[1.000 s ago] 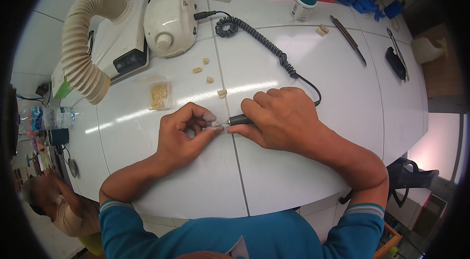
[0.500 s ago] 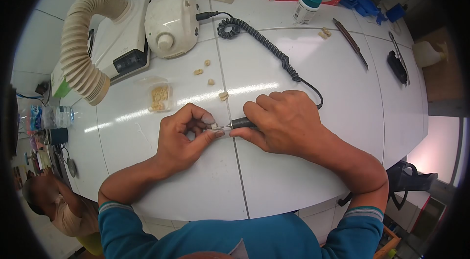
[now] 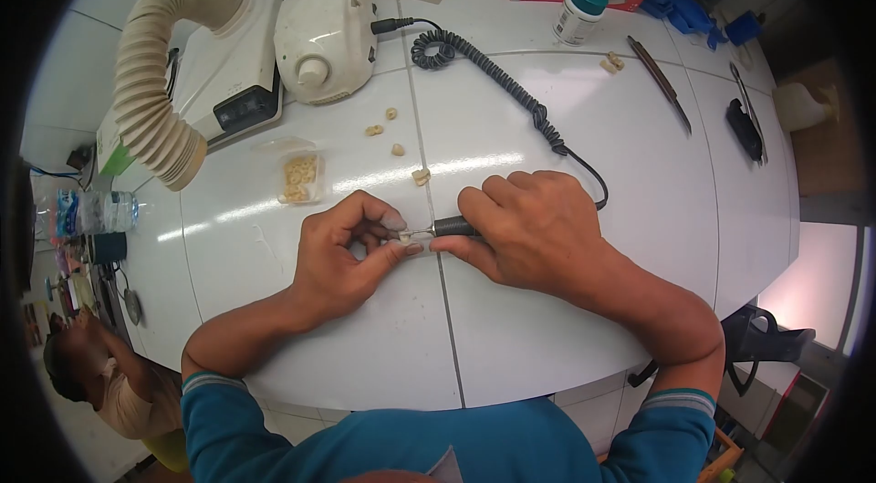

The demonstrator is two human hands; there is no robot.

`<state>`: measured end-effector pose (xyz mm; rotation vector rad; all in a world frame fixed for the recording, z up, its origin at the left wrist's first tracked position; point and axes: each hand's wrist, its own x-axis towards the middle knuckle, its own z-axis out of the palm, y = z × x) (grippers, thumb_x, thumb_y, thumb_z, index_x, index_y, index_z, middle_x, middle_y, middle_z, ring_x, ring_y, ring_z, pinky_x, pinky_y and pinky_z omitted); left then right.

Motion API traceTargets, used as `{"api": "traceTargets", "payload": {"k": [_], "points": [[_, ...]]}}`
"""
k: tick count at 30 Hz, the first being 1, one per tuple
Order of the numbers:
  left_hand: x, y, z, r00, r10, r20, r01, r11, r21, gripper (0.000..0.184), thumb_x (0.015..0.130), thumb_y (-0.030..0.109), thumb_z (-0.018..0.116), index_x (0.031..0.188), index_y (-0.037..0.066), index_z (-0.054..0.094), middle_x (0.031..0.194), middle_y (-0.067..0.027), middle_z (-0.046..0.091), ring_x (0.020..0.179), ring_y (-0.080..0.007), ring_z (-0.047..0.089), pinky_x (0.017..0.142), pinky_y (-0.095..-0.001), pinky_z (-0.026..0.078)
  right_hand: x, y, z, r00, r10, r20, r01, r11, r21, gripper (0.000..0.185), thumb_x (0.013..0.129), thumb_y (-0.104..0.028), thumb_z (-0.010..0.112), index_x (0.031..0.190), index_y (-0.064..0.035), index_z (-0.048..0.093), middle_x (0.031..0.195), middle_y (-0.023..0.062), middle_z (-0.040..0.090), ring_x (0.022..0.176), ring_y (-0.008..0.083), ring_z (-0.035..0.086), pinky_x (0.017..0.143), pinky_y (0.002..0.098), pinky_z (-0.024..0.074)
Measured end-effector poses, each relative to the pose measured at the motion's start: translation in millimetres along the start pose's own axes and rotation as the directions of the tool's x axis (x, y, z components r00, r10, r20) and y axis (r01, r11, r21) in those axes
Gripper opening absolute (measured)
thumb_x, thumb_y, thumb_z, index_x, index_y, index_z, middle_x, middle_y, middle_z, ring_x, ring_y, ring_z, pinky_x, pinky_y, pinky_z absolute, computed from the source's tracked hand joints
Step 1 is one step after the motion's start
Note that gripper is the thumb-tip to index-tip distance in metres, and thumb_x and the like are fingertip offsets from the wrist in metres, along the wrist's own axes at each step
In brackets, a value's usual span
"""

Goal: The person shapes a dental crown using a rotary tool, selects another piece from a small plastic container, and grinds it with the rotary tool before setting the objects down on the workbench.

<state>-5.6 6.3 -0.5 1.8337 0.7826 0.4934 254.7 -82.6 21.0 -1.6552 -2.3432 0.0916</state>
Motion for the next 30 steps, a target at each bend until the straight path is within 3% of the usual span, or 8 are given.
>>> {"api": "traceTargets", "payload": {"k": [2, 17, 20, 30], "points": [[0.0, -1.4, 1.8, 0.999, 0.039, -0.021, -0.04, 0.999, -0.006, 0.023, 0.094, 0.006, 0.089, 0.106, -0.001, 0.071, 0.088, -0.0079, 0.076, 0.067, -0.0087, 0.063, 0.06, -0.0267, 0.051, -1.0, -0.9, 0.1, 1.0, -0.003, -0.006, 0.003, 1.0, 0.002, 0.053, 0.097, -0.059, 0.081, 0.082, -0.0109, 0.067, 0.069, 0.0053, 0.065, 0.06, 0.0258, 0.07, 0.055, 0.0393, 0.0509], [0.4, 0.0, 0.9, 0.999, 0.045, -0.008, -0.045, 0.999, -0.008, 0.022, 0.095, 0.005, 0.088, 0.107, -0.001, 0.071, 0.09, -0.0093, 0.076, 0.07, -0.0101, 0.067, 0.063, -0.0266, 0.054, 0.6, 1.4, -2.8, 1.0, -0.006, 0.026, 0.005, 1.0, 0.023, 0.053, 0.098, -0.059, 0.081, 0.082, -0.0105, 0.068, 0.068, 0.0055, 0.066, 0.06, 0.0257, 0.071, 0.055, 0.0389, 0.0511], [-0.1, 2.0, -1.7, 1.0, 0.001, 0.031, -0.002, 1.0, 0.011, 0.025, 0.095, 0.004, 0.09, 0.108, -0.001, 0.07, 0.097, -0.0057, 0.075, 0.082, -0.0071, 0.067, 0.07, -0.024, 0.054, 0.7, 1.0, -3.4, 0.999, -0.004, 0.04, 0.003, 1.0, 0.013, 0.053, 0.098, -0.059, 0.081, 0.082, -0.0106, 0.068, 0.068, 0.0057, 0.066, 0.06, 0.0262, 0.071, 0.055, 0.039, 0.0515], [-0.4, 0.9, -2.2, 0.999, -0.01, 0.041, 0.009, 1.0, 0.008, 0.023, 0.094, -0.001, 0.087, 0.109, -0.001, 0.069, 0.099, -0.0061, 0.075, 0.083, -0.0079, 0.068, 0.072, -0.0248, 0.056, 1.0, 1.8, -3.8, 0.999, 0.0, 0.034, 0.0, 1.0, 0.014, 0.053, 0.099, -0.06, 0.08, 0.082, -0.011, 0.068, 0.069, 0.0056, 0.067, 0.061, 0.0264, 0.072, 0.055, 0.039, 0.0524]]}}
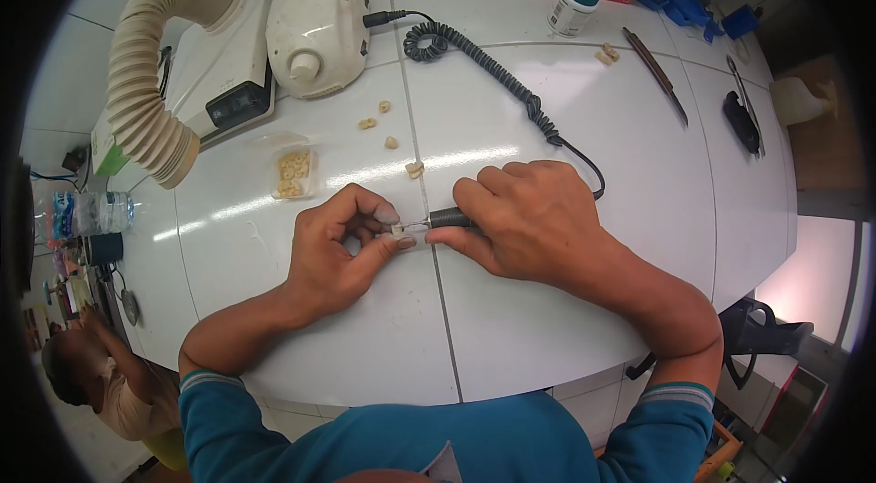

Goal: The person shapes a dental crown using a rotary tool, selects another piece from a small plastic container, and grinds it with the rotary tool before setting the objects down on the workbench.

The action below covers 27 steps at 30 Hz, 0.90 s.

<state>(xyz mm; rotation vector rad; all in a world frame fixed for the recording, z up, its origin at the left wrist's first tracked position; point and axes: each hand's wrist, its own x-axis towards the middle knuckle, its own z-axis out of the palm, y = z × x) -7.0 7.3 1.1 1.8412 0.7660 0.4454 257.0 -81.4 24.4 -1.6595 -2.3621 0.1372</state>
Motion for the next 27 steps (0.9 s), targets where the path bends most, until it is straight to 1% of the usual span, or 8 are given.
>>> {"api": "traceTargets", "payload": {"k": [4, 8, 11, 16, 19, 27], "points": [[-0.3, -0.9, 0.2, 1.0, -0.005, 0.005, 0.005, 1.0, -0.003, 0.023, 0.094, -0.001, 0.087, 0.109, -0.001, 0.069, 0.099, -0.0062, 0.075, 0.083, -0.0081, 0.068, 0.072, -0.0249, 0.056, 0.2, 0.3, -1.6, 1.0, -0.002, 0.016, 0.002, 1.0, 0.012, 0.053, 0.099, -0.059, 0.08, 0.082, -0.011, 0.068, 0.069, 0.0054, 0.067, 0.061, 0.0258, 0.072, 0.055, 0.0384, 0.052], [-0.1, 2.0, -0.5, 1.0, 0.018, 0.005, -0.018, 0.999, 0.036, 0.023, 0.094, 0.0, 0.088, 0.108, -0.001, 0.07, 0.098, -0.0066, 0.076, 0.081, -0.0084, 0.068, 0.071, -0.0249, 0.056, 0.5, -1.6, 0.4, 1.0, -0.001, -0.007, 0.001, 1.0, -0.004, 0.053, 0.099, -0.059, 0.08, 0.082, -0.011, 0.068, 0.068, 0.0051, 0.066, 0.06, 0.0251, 0.071, 0.055, 0.038, 0.0516], [0.4, 1.9, -0.3, 1.0, 0.021, -0.002, -0.021, 0.999, 0.031, 0.023, 0.094, 0.0, 0.088, 0.107, -0.001, 0.07, 0.097, -0.0069, 0.076, 0.079, -0.0084, 0.068, 0.07, -0.0249, 0.055, 0.6, -0.6, 1.0, 1.0, -0.005, -0.005, 0.005, 1.0, 0.004, 0.052, 0.099, -0.059, 0.08, 0.081, -0.0109, 0.068, 0.068, 0.0049, 0.065, 0.06, 0.0251, 0.07, 0.055, 0.038, 0.0514], [0.6, 2.5, -0.6, 1.0, 0.017, 0.01, -0.017, 0.999, 0.036, 0.023, 0.094, 0.0, 0.088, 0.108, -0.001, 0.07, 0.097, -0.0069, 0.076, 0.08, -0.0082, 0.068, 0.07, -0.0248, 0.055, 0.1, -2.1, 2.0, 1.0, 0.006, -0.025, -0.006, 1.0, -0.006, 0.053, 0.099, -0.059, 0.081, 0.08, -0.0107, 0.068, 0.067, 0.0049, 0.064, 0.059, 0.0253, 0.07, 0.054, 0.038, 0.0514], [0.5, 1.9, -0.6, 1.0, 0.014, 0.013, -0.015, 1.0, 0.022, 0.023, 0.094, 0.0, 0.088, 0.108, -0.001, 0.07, 0.098, -0.0068, 0.076, 0.08, -0.0081, 0.068, 0.07, -0.0246, 0.055, 0.1, 2.0, 1.4, 1.0, -0.028, -0.009, 0.028, 1.0, 0.002, 0.054, 0.098, -0.059, 0.081, 0.079, -0.0106, 0.068, 0.067, 0.005, 0.064, 0.059, 0.0253, 0.07, 0.054, 0.0381, 0.0514], [0.6, 0.9, -0.6, 1.0, 0.012, 0.018, -0.012, 1.0, 0.019, 0.022, 0.094, 0.0, 0.087, 0.109, -0.001, 0.07, 0.099, -0.007, 0.076, 0.082, -0.0087, 0.069, 0.071, -0.0247, 0.056, 0.5, 0.5, 1.0, 1.0, -0.007, 0.006, 0.007, 1.0, 0.0, 0.054, 0.098, -0.06, 0.08, 0.08, -0.0106, 0.069, 0.067, 0.005, 0.065, 0.06, 0.0251, 0.071, 0.054, 0.0384, 0.0516]]}}
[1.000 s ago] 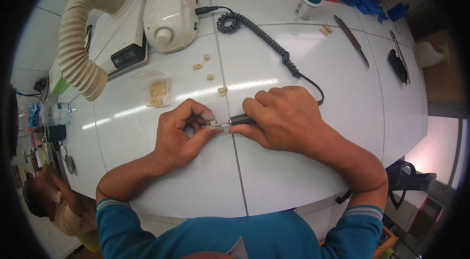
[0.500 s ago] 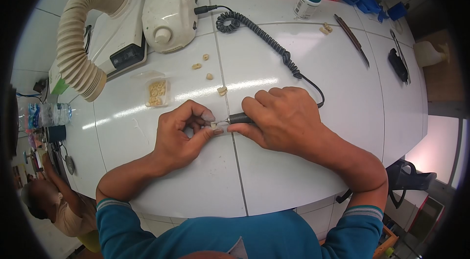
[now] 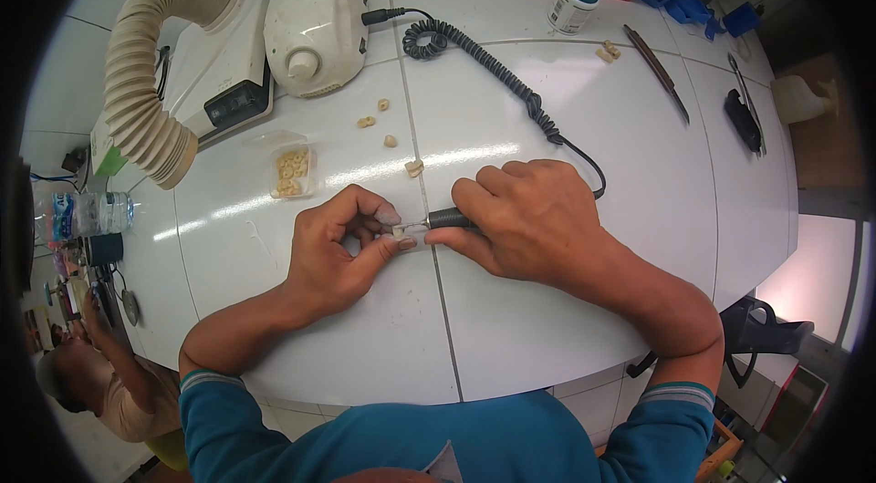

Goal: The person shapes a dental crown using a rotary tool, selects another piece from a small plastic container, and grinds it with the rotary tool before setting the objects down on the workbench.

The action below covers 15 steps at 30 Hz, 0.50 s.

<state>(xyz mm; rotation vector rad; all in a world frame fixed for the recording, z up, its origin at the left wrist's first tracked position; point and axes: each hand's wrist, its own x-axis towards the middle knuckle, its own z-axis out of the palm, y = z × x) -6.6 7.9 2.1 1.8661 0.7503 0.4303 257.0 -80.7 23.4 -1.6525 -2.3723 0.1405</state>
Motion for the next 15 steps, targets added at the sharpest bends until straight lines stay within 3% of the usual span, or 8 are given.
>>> {"api": "traceTargets", "payload": {"k": [8, 11, 15], "points": [[-0.3, 2.6, -0.5, 0.999, -0.033, -0.002, 0.033, 0.999, 0.024, 0.021, 0.095, 0.0, 0.086, 0.109, 0.0, 0.07, 0.1, -0.0073, 0.077, 0.082, -0.0097, 0.07, 0.072, -0.0262, 0.057, -1.0, -0.2, 1.2, 0.999, 0.013, -0.029, -0.013, 1.0, -0.005, 0.053, 0.099, -0.06, 0.08, 0.082, -0.0109, 0.067, 0.067, 0.0038, 0.063, 0.06, 0.0241, 0.07, 0.053, 0.0384, 0.0495], [1.1, 0.1, 3.2, 0.994, 0.057, -0.094, -0.061, 0.997, -0.041, 0.02, 0.096, 0.001, 0.084, 0.11, -0.001, 0.07, 0.095, -0.0098, 0.075, 0.075, -0.0128, 0.069, 0.068, -0.0289, 0.056, -1.8, 1.8, 4.3, 0.992, 0.047, -0.113, -0.053, 0.998, -0.046, 0.053, 0.098, -0.059, 0.082, 0.083, -0.0109, 0.067, 0.066, 0.003, 0.061, 0.059, 0.0228, 0.068, 0.052, 0.0378, 0.0481], [0.2, -0.3, -0.7, 0.991, 0.095, -0.093, -0.098, 0.995, -0.024, 0.016, 0.099, -0.005, 0.076, 0.114, -0.001, 0.071, 0.11, -0.0088, 0.075, 0.093, -0.0122, 0.071, 0.078, -0.0283, 0.057, 4.3, 15.8, 7.7, 0.953, 0.162, -0.255, -0.196, 0.974, -0.115, 0.051, 0.1, -0.057, 0.082, 0.084, -0.0102, 0.067, 0.067, 0.0042, 0.063, 0.056, 0.0222, 0.066, 0.051, 0.0374, 0.048]]}}
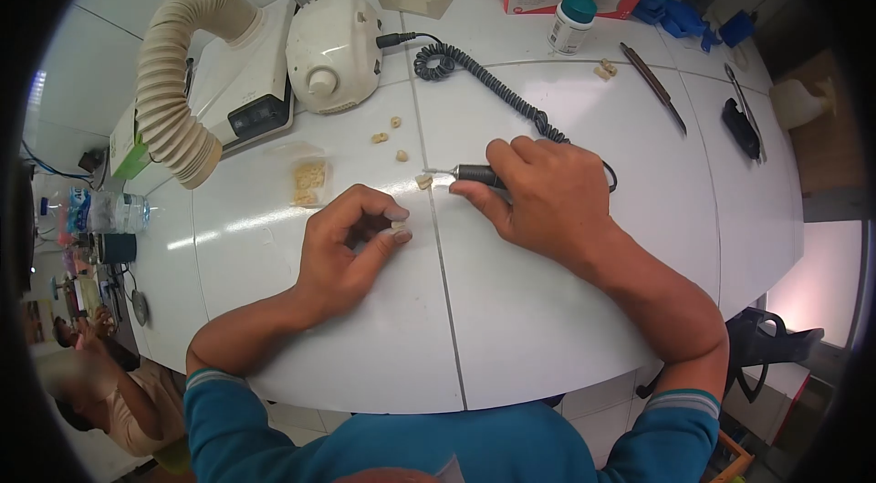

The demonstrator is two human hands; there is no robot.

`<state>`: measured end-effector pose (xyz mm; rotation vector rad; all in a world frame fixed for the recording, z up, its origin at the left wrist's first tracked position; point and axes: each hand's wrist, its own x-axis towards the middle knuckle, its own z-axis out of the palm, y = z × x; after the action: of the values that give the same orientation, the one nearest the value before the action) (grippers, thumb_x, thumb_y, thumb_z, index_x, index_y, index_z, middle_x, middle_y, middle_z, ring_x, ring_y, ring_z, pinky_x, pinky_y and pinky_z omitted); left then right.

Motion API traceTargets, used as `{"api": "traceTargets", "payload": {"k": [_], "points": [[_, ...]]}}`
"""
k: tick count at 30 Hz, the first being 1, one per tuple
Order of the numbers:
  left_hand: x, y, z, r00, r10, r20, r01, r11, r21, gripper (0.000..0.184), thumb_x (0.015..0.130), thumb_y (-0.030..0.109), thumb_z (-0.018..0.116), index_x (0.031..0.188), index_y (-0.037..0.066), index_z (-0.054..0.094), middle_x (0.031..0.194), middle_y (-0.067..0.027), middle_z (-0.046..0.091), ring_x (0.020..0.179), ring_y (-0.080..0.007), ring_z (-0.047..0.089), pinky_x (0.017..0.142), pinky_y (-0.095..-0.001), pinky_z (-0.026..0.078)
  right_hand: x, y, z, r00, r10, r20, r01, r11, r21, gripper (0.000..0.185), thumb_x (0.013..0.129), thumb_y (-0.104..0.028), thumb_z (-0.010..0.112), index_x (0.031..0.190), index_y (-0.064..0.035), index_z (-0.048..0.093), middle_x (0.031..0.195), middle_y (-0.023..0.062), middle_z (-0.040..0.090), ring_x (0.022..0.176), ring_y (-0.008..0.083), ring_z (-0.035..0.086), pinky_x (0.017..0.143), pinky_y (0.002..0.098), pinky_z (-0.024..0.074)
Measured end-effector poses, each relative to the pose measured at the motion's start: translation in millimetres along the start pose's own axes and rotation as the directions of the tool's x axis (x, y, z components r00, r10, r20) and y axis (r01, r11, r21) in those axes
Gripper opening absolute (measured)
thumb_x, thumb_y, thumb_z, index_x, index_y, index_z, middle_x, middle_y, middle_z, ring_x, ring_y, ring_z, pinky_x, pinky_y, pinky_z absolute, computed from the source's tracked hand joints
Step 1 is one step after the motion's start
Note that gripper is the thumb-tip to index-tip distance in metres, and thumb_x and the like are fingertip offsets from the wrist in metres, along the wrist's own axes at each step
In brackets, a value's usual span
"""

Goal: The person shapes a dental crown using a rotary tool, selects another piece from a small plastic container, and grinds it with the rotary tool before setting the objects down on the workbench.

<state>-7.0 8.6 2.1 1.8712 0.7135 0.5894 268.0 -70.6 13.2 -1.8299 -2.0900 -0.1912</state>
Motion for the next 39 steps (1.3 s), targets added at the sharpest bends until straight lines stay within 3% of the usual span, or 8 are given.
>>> {"api": "traceTargets", "payload": {"k": [5, 8, 14, 19, 22, 29, 32, 39], "points": [[1.7, -3.3, 9.6, 0.994, 0.087, -0.07, -0.088, 0.996, -0.015, 0.017, 0.098, -0.007, 0.077, 0.114, -0.001, 0.076, 0.11, -0.0079, 0.076, 0.093, -0.0142, 0.071, 0.076, -0.0286, 0.056, 6.0, 16.2, 13.0, 0.993, 0.058, -0.101, -0.06, 0.998, -0.009, 0.052, 0.104, -0.057, 0.077, 0.088, -0.0074, 0.071, 0.07, 0.0073, 0.069, 0.058, 0.0285, 0.069, 0.053, 0.0415, 0.0519], [7.4, 9.7, 10.0, 0.982, 0.186, -0.022, -0.169, 0.932, 0.32, 0.014, 0.095, -0.007, 0.079, 0.107, 0.0, 0.079, 0.107, -0.0073, 0.077, 0.089, -0.0155, 0.071, 0.075, -0.0293, 0.056, 5.0, 19.5, 19.1, 0.99, 0.055, -0.131, -0.053, 0.998, 0.018, 0.054, 0.106, -0.058, 0.073, 0.09, -0.0063, 0.074, 0.073, 0.0094, 0.073, 0.062, 0.0314, 0.072, 0.056, 0.0451, 0.0537], [24.3, -0.6, 13.4, 0.926, 0.363, -0.099, -0.287, 0.851, 0.44, 0.011, 0.092, -0.006, 0.083, 0.101, 0.001, 0.08, 0.103, -0.0086, 0.081, 0.087, -0.0201, 0.077, 0.074, -0.0328, 0.058, 5.0, 17.2, 15.2, 0.992, 0.092, -0.084, -0.089, 0.996, 0.031, 0.058, 0.107, -0.062, 0.067, 0.095, -0.0057, 0.078, 0.079, 0.013, 0.078, 0.072, 0.0342, 0.077, 0.063, 0.0484, 0.0573], [30.7, -3.7, 20.8, 0.924, 0.372, -0.091, -0.281, 0.82, 0.498, 0.011, 0.093, -0.003, 0.084, 0.102, 0.002, 0.08, 0.102, -0.0082, 0.081, 0.088, -0.0211, 0.078, 0.073, -0.0348, 0.059, 7.4, 17.1, 11.6, 0.993, 0.113, -0.016, -0.113, 0.993, 0.026, 0.062, 0.108, -0.065, 0.063, 0.097, -0.0062, 0.079, 0.083, 0.015, 0.08, 0.08, 0.0354, 0.079, 0.067, 0.0492, 0.0591], [37.0, -6.1, 27.8, 0.908, 0.409, -0.089, -0.299, 0.782, 0.546, 0.01, 0.093, 0.0, 0.085, 0.101, 0.003, 0.08, 0.1, -0.0085, 0.08, 0.085, -0.0238, 0.077, 0.071, -0.0365, 0.059, 5.6, 21.1, 19.7, 0.992, 0.083, -0.099, -0.08, 0.996, 0.038, 0.057, 0.107, -0.062, 0.068, 0.091, -0.0075, 0.074, 0.08, 0.0115, 0.077, 0.074, 0.0347, 0.076, 0.064, 0.0484, 0.0556], [61.0, -2.4, 28.3, 0.874, 0.48, -0.076, -0.265, 0.602, 0.753, 0.01, 0.093, 0.008, 0.086, 0.101, 0.005, 0.079, 0.098, -0.0104, 0.077, 0.086, -0.0309, 0.075, 0.076, -0.0426, 0.059, 6.2, 20.0, 10.9, 0.995, 0.097, -0.018, -0.096, 0.994, 0.046, 0.063, 0.108, -0.066, 0.063, 0.096, -0.0065, 0.079, 0.085, 0.0156, 0.081, 0.081, 0.0352, 0.08, 0.068, 0.0494, 0.0594], [73.5, -8.3, 22.9, 0.874, 0.482, -0.06, -0.241, 0.537, 0.808, 0.018, 0.094, 0.01, 0.086, 0.11, 0.007, 0.079, 0.105, -0.0112, 0.077, 0.091, -0.0316, 0.076, 0.08, -0.0432, 0.059, 5.4, 19.3, 8.6, 0.994, 0.105, -0.012, -0.104, 0.993, 0.048, 0.062, 0.108, -0.066, 0.063, 0.096, -0.0066, 0.079, 0.085, 0.0154, 0.081, 0.081, 0.035, 0.08, 0.068, 0.0493, 0.0595], [48.0, 4.4, 7.5, 0.833, 0.541, -0.117, -0.312, 0.635, 0.707, 0.04, 0.092, 0.007, 0.089, 0.129, 0.007, 0.075, 0.115, -0.0085, 0.076, 0.085, -0.0233, 0.07, 0.075, -0.0362, 0.056, 5.3, 19.9, 8.1, 0.989, 0.147, -0.023, -0.146, 0.989, 0.03, 0.058, 0.108, -0.063, 0.066, 0.095, -0.0075, 0.077, 0.083, 0.0131, 0.079, 0.077, 0.0345, 0.078, 0.066, 0.0493, 0.0567]]}}
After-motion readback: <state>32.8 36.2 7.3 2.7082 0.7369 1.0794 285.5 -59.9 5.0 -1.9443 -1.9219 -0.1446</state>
